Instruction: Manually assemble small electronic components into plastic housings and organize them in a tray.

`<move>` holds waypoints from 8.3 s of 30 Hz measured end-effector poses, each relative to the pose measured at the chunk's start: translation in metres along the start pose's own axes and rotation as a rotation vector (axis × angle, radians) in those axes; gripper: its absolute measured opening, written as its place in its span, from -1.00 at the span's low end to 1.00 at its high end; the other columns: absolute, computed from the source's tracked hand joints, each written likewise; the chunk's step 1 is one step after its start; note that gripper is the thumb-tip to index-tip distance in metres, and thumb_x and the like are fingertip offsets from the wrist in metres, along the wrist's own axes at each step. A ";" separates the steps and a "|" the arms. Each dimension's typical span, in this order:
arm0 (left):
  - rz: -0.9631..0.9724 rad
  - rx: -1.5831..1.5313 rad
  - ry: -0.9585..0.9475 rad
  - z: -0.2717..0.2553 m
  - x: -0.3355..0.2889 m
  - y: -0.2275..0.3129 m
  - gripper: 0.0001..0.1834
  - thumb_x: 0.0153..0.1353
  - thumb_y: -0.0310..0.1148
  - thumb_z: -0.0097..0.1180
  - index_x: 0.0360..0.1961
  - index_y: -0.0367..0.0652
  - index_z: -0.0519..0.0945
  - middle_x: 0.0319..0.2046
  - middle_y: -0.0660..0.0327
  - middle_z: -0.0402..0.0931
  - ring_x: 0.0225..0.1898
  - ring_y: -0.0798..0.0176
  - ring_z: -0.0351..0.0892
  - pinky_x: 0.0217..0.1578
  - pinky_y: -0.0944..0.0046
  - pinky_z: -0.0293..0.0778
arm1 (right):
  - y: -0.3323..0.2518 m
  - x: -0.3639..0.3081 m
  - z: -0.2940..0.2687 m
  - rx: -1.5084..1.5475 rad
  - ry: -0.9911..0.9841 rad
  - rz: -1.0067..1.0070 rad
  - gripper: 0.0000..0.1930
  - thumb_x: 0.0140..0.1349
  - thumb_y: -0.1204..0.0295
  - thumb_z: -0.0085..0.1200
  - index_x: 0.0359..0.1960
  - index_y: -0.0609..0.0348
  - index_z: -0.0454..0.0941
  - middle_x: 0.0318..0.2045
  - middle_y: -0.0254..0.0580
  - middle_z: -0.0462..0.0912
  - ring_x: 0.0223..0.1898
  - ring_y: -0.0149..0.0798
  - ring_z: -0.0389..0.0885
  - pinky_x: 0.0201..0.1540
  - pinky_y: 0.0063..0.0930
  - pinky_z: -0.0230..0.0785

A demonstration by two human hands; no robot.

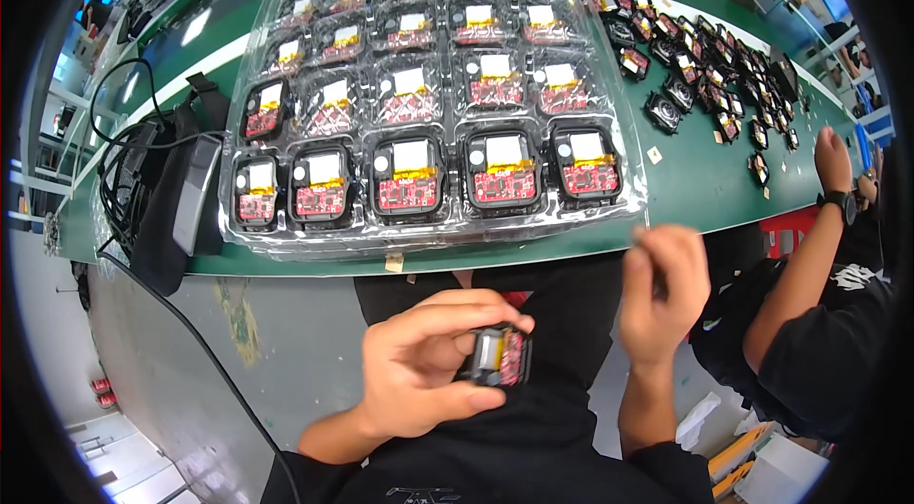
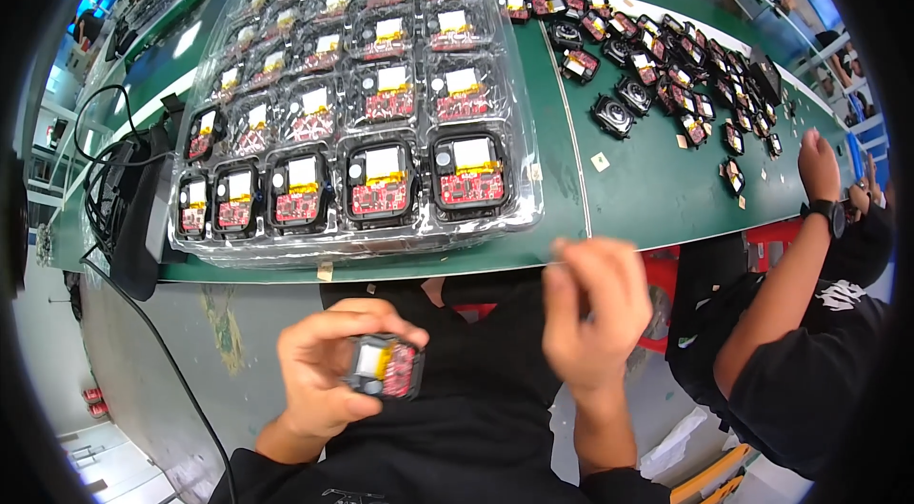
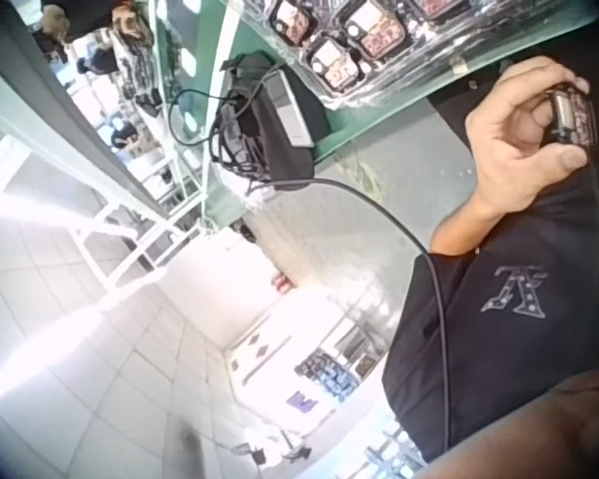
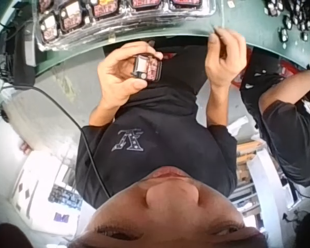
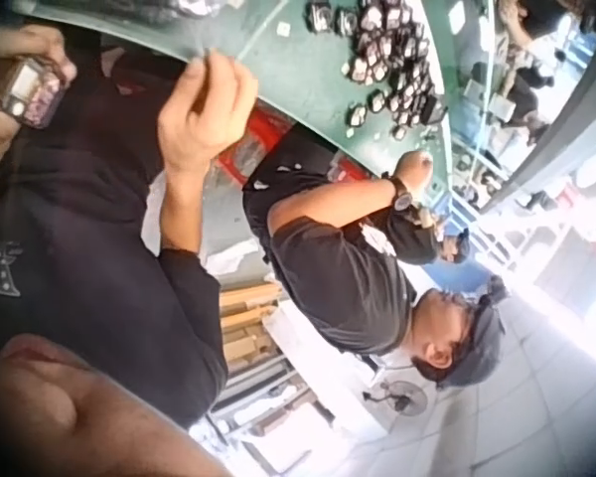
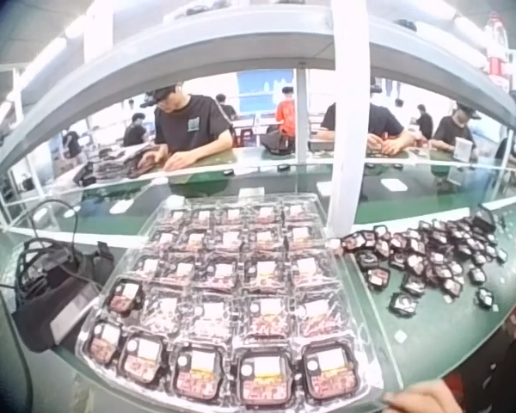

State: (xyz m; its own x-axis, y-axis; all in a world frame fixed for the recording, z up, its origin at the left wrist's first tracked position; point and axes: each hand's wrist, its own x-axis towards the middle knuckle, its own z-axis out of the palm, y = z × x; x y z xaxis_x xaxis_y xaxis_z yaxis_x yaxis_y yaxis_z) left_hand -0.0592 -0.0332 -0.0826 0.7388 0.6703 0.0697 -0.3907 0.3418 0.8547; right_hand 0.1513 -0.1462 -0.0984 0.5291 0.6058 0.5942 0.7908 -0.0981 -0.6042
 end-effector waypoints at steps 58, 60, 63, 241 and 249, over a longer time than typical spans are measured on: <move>-0.131 -0.244 -0.033 0.005 0.009 -0.050 -0.41 0.07 -0.54 0.46 0.11 -0.33 0.45 0.26 0.00 0.30 0.32 -0.04 0.40 0.33 0.02 0.40 | -0.022 -0.030 0.007 0.536 -0.263 0.232 -0.55 0.35 0.27 0.20 0.13 0.33 0.45 -0.37 -0.18 0.52 -0.54 -0.36 0.42 -0.47 -0.54 0.32; -0.146 -0.270 -0.008 0.004 0.008 -0.050 -0.42 0.07 -0.55 0.46 0.09 -0.31 0.43 0.25 -0.02 0.30 0.26 -0.08 0.47 0.27 0.03 0.47 | -0.017 -0.027 0.003 0.308 -0.278 0.046 -0.63 0.29 0.36 0.23 0.05 0.31 0.53 -0.37 -0.19 0.51 -0.56 -0.32 0.41 -0.51 -0.51 0.31; -0.172 -0.156 0.091 0.010 0.008 -0.044 -0.31 0.06 -0.14 0.52 0.06 -0.31 0.45 0.19 -0.07 0.39 0.16 -0.10 0.57 0.22 -0.04 0.52 | -0.018 -0.030 0.001 0.045 -0.260 -0.152 -0.75 0.07 0.56 0.34 -0.16 0.22 0.70 -0.38 -0.23 0.51 -0.59 -0.27 0.43 -0.61 -0.45 0.28; -0.108 -0.023 0.018 0.000 -0.001 -0.043 -0.40 0.05 -0.57 0.46 0.14 -0.40 0.52 0.24 0.04 0.31 0.22 0.00 0.51 0.20 0.06 0.58 | -0.022 -0.040 0.015 0.068 -0.210 -0.205 -0.69 -0.10 0.65 0.39 -0.24 0.30 0.69 -0.42 -0.22 0.61 -0.62 -0.31 0.51 -0.59 -0.50 0.34; -0.138 -0.089 0.050 -0.004 -0.002 -0.046 -0.41 0.08 -0.50 0.46 0.13 -0.40 0.50 0.23 0.05 0.31 0.21 -0.03 0.52 0.21 0.04 0.58 | -0.029 -0.036 0.010 0.027 -0.276 -0.162 -0.77 -0.04 0.66 0.34 -0.29 0.29 0.67 -0.44 -0.15 0.64 -0.56 -0.22 0.61 -0.55 -0.46 0.41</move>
State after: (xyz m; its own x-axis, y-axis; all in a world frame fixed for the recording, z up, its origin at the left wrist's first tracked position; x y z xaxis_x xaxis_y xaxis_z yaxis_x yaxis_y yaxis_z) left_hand -0.0450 -0.0475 -0.1240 0.7618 0.6438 -0.0728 -0.3357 0.4882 0.8056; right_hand 0.1064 -0.1569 -0.1074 0.2908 0.8036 0.5193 0.8474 0.0358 -0.5298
